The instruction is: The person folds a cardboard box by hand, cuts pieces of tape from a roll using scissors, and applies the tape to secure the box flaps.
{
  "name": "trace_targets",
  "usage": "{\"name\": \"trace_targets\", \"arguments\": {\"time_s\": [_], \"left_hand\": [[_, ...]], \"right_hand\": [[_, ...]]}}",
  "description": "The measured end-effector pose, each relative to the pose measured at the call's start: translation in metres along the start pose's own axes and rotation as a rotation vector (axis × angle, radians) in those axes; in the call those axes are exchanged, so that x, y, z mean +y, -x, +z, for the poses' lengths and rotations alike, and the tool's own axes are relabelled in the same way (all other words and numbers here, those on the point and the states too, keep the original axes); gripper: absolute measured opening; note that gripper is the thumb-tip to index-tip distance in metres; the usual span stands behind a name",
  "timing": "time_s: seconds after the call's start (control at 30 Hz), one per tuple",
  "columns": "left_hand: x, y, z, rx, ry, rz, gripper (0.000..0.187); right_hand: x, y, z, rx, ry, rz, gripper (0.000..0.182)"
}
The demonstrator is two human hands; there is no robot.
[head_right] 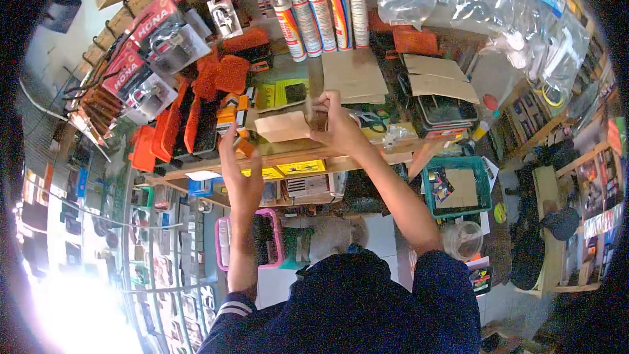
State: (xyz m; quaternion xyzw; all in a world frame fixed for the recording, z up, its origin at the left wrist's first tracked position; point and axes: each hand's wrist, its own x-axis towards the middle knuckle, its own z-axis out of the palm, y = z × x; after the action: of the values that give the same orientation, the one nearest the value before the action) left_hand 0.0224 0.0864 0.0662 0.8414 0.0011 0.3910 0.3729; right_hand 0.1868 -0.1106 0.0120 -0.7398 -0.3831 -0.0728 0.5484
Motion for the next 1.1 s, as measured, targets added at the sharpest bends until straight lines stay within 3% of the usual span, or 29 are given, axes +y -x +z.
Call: {"name": "trace_targets", "arguments": {"time_s": [0.07, 0.13, 0.2, 0.3, 0.4, 0.53, 0.6, 0.7, 0.83, 0.97, 1.03, 1.1], "left_hand": [[0.018, -0.023, -0.002, -0.129, -0.243, 0.322, 0.06], [0.016, -0.039, 0.009, -0.213, -0.242, 0.258, 0.056], [-0.016, -0.043, 0.028, -0.333, -0.419, 0.424, 0.054], [-0.031, -0.051, 0.042, -0.35, -0.525, 0.472, 0.046], [-0.033, -0.051, 0.045, -0.342, -0.538, 0.361, 0.039], [-0.043, -0.046, 0.05, -0.299, -0.612, 0.501, 0.032], [-0.045, -0.041, 0.05, -0.376, -0.345, 0.422, 0.027], [-0.05, -0.05, 0.047, -0.508, -0.227, 0.274, 0.022], [-0.037, -0.066, 0.048, -0.588, -0.403, 0.28, 0.024], [-0.052, -0.056, 0.067, -0.566, -0.353, 0.317, 0.024], [-0.039, -0.051, 0.065, -0.293, -0.271, 0.449, 0.024], [-0.037, -0.055, 0.066, -0.375, -0.289, 0.413, 0.025]], "right_hand": [[-0.011, -0.004, 0.004, -0.038, 0.08, 0.078, 0.078], [-0.001, -0.007, 0.011, -0.079, 0.073, 0.094, 0.079], [0.003, -0.007, 0.014, -0.082, 0.071, 0.093, 0.081], [0.0, -0.012, 0.012, -0.069, 0.087, 0.088, 0.084], [0.0, -0.012, 0.01, -0.078, 0.132, 0.079, 0.087], [0.003, -0.015, 0.008, -0.1, 0.141, 0.039, 0.087], [-0.003, -0.016, 0.006, -0.099, 0.125, 0.047, 0.087], [0.0, -0.014, 0.006, -0.102, 0.129, 0.061, 0.087], [-0.001, -0.014, 0.003, -0.121, 0.201, 0.033, 0.086], [-0.009, -0.016, -0.001, -0.139, 0.145, 0.089, 0.082], [-0.011, -0.017, -0.005, -0.145, 0.154, 0.103, 0.081], [-0.006, -0.019, -0.007, -0.141, 0.16, 0.133, 0.081]]}}
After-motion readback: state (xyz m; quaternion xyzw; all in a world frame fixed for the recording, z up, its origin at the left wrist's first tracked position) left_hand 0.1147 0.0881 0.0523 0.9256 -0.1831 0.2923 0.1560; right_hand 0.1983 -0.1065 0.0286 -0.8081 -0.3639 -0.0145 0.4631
